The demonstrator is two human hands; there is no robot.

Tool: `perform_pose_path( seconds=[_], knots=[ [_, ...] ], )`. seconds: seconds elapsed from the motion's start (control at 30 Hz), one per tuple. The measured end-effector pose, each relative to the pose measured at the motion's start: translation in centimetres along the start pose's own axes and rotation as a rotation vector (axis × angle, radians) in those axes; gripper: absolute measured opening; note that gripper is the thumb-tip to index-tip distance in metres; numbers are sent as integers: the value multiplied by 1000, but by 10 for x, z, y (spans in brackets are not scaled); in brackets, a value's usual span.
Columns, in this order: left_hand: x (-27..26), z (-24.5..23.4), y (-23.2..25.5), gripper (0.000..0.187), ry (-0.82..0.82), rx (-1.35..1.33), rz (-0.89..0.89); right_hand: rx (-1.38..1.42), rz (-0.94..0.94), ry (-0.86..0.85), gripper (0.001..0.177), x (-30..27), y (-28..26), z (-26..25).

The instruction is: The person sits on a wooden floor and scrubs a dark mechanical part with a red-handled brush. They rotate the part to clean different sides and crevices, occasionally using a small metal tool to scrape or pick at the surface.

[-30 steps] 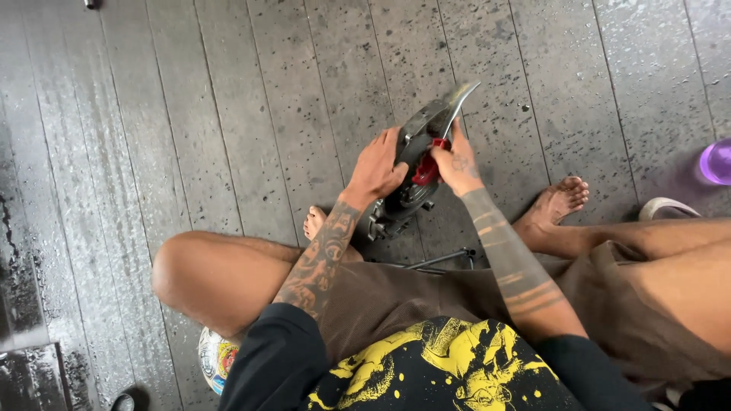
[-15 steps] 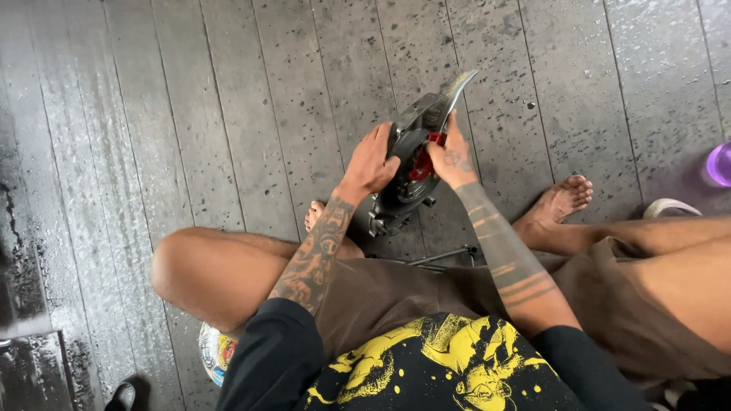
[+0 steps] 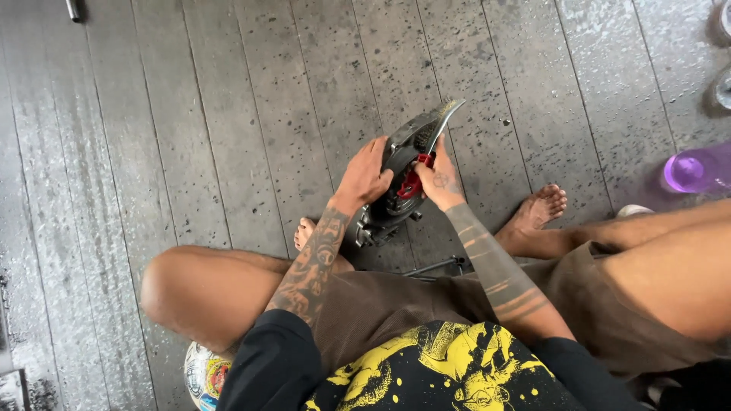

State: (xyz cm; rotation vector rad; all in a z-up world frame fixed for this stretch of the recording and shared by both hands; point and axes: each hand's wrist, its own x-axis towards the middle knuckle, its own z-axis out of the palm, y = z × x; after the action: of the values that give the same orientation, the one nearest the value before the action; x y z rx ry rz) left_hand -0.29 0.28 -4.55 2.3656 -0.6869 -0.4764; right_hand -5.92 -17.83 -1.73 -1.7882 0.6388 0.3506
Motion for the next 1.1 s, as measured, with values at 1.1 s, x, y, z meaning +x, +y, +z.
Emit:
perform_pose_path(
  seconds=[1.1],
  knots=[
    [-4, 5, 3, 81, 25, 21, 14, -78, -93, 44, 79, -19, -26, -14]
  ],
)
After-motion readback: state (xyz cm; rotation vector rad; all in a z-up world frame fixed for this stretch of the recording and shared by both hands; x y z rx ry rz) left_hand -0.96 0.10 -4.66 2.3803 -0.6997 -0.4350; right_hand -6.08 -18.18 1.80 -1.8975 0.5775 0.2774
